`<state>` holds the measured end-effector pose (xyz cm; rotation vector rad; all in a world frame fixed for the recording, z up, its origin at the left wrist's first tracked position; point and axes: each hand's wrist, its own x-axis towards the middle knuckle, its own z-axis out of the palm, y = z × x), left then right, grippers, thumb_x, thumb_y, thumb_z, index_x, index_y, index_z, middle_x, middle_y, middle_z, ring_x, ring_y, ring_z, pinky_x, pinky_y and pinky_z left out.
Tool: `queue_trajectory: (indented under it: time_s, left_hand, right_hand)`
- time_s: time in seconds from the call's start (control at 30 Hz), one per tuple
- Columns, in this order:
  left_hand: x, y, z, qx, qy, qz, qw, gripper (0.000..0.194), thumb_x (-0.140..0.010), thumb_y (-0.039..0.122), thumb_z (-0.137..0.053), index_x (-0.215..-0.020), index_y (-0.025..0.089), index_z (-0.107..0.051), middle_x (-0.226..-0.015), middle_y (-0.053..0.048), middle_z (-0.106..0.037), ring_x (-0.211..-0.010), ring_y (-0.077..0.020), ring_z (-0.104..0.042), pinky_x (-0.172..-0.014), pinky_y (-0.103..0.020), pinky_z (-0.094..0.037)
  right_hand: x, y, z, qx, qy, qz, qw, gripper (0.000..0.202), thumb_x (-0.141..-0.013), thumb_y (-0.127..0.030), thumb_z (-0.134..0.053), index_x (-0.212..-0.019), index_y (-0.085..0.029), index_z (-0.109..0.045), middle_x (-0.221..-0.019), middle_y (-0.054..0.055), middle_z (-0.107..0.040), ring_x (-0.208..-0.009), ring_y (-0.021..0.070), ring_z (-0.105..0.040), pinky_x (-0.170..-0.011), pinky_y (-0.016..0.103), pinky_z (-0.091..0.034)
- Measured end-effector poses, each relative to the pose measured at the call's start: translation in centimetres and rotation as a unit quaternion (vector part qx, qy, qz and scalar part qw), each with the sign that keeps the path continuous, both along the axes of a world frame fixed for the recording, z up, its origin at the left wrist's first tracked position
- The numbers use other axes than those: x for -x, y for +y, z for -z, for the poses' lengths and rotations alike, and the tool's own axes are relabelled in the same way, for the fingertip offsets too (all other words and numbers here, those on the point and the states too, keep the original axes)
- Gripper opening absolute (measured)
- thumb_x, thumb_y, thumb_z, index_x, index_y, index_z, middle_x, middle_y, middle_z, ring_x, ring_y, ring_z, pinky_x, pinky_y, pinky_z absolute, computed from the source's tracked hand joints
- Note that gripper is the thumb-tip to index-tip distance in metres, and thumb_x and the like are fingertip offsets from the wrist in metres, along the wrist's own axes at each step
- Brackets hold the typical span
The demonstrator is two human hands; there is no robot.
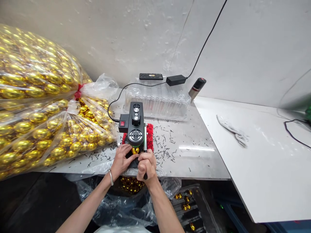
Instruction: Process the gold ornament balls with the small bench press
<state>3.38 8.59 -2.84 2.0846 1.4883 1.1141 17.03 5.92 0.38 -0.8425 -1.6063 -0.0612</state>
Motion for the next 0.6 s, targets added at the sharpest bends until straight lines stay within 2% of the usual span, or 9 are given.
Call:
queue_trajectory:
  time_s: [0.1,0.17,0.23,0.3,0.37,0.43,0.5,0.6]
  left_hand:
    - [0.0,0.0,0.2,0.001,0.0,0.006,1.0,0.032,-0.08,0.037,-0.067,-0.106,0.019,-0.067,-0.1,-0.008,-0.07,-0.097,-0.0246,-0.057,-0.087,-0.042,-0.046]
    - [-0.1,0.2,0.3,0.003,-0.001,0.006,1.0,0.033,-0.08,0.037,-0.068,-0.108,0.019,-0.067,-0.101,-0.009,-0.069,-0.098,-0.0249,-0.057,-0.088,-0.043,-0.046]
    - [-0.1,0.4,0.3,0.005,-0.003,0.004,1.0,0.034,-0.079,0.037,-0.069,-0.108,0.02,-0.067,-0.102,-0.009,-0.069,-0.099,-0.0251,-0.058,-0.089,-0.044,-0.046]
    - [-0.2,0.3,-0.1,0.005,-0.011,0.0,1.0,0.033,-0.079,0.036,-0.069,-0.108,0.02,-0.067,-0.103,-0.009,-0.069,-0.1,-0.0252,-0.058,-0.091,-0.045,-0.046]
    - [0.0,-0.6,-0.9,-0.001,-0.023,-0.014,1.0,0.033,-0.08,0.036,-0.068,-0.109,0.019,-0.066,-0.103,-0.009,-0.069,-0.1,-0.0253,-0.059,-0.091,-0.046,-0.046]
    - [0.3,-2.5,-1.5,-0.01,-0.024,-0.021,0.999,0.035,-0.081,0.036,-0.067,-0.112,0.019,-0.064,-0.105,-0.01,-0.068,-0.101,-0.026,-0.059,-0.091,-0.046,-0.047]
    - [0.6,-5.4,-1.4,-0.018,-0.002,-0.002,1.0,0.038,-0.083,0.037,-0.064,-0.117,0.021,-0.061,-0.109,-0.011,-0.067,-0.104,-0.0265,-0.059,-0.092,-0.046,-0.048]
    - [0.8,-10.1,0.4,-0.018,0.034,0.047,0.998,0.036,-0.089,0.032,-0.054,-0.125,0.024,-0.056,-0.112,-0.011,-0.066,-0.103,-0.0234,-0.063,-0.088,-0.039,-0.053]
  right_hand:
    - [-0.1,-0.1,0.5,0.005,-0.03,0.0,1.0,0.03,-0.096,-0.024,-0.03,-0.07,-0.02,-0.044,-0.075,0.001,-0.051,-0.068,0.012,-0.057,-0.076,0.036,-0.048]
    - [0.0,-0.2,0.0,0.013,-0.008,0.002,1.0,0.031,-0.095,-0.023,-0.029,-0.068,-0.02,-0.044,-0.073,0.0,-0.051,-0.066,0.0122,-0.055,-0.074,0.036,-0.048]
    - [0.1,-0.4,-1.6,0.025,0.029,-0.003,0.999,0.032,-0.094,-0.021,-0.031,-0.065,-0.02,-0.043,-0.069,0.0,-0.049,-0.062,0.0118,-0.051,-0.066,0.033,-0.046]
    - [0.2,-0.6,-3.8,0.045,0.053,-0.014,0.998,0.03,-0.091,-0.016,-0.035,-0.062,-0.02,-0.042,-0.066,0.0,-0.049,-0.06,0.0111,-0.048,-0.056,0.027,-0.041]
    - [0.3,-0.7,-6.1,0.066,0.073,-0.004,0.995,0.031,-0.09,-0.012,-0.037,-0.06,-0.02,-0.042,-0.063,0.0,-0.048,-0.062,0.0118,-0.05,-0.056,0.027,-0.04]
    - [0.4,-0.8,-7.6,0.092,0.079,-0.009,0.993,0.031,-0.089,-0.01,-0.037,-0.06,-0.02,-0.042,-0.063,0.0,-0.049,-0.063,0.0122,-0.051,-0.057,0.028,-0.04]
    - [0.4,-0.9,-8.1,0.094,0.078,-0.009,0.992,0.031,-0.089,-0.009,-0.038,-0.06,-0.02,-0.043,-0.063,0.0,-0.05,-0.063,0.0124,-0.051,-0.058,0.028,-0.04]
    - [0.5,-0.8,-7.3,0.073,0.078,0.002,0.994,0.031,-0.088,-0.008,-0.039,-0.059,-0.02,-0.043,-0.063,0.0,-0.05,-0.063,0.0123,-0.051,-0.057,0.028,-0.039]
